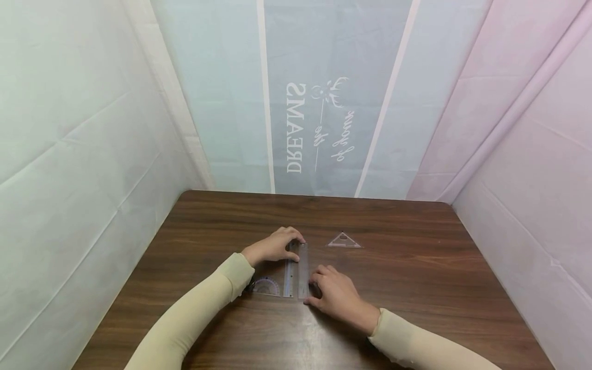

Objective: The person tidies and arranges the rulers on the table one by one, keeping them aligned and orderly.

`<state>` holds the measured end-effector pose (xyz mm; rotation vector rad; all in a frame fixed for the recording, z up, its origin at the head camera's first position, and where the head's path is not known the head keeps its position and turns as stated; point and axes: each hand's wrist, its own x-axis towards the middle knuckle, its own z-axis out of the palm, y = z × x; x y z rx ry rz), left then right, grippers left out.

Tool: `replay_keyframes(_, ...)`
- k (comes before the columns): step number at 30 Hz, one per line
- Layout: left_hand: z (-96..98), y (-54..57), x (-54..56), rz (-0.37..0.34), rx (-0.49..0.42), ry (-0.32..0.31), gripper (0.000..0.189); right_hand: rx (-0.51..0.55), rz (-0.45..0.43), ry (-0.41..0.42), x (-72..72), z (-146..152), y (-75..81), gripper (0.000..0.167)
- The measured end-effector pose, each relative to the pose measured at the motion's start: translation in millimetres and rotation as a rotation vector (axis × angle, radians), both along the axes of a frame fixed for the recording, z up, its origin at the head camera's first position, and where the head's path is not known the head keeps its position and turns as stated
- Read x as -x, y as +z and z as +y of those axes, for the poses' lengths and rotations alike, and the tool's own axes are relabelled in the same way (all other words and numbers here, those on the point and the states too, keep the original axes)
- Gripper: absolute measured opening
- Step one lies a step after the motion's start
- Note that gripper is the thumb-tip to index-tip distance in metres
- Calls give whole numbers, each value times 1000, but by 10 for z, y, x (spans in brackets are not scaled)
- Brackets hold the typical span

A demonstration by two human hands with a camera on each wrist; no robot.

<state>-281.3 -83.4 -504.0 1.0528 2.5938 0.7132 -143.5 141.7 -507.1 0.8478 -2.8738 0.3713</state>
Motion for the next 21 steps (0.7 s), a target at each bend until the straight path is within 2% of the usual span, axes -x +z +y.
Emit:
replay_keyframes(8, -4, -26, -1, 29, -5, -3, 48, -4, 22, -7, -11, -10, -18, 45)
replay_keyframes(21, 1, -31, -20, 26, -2, 6, 49, -5, 7, -9, -7, -8, -23, 45)
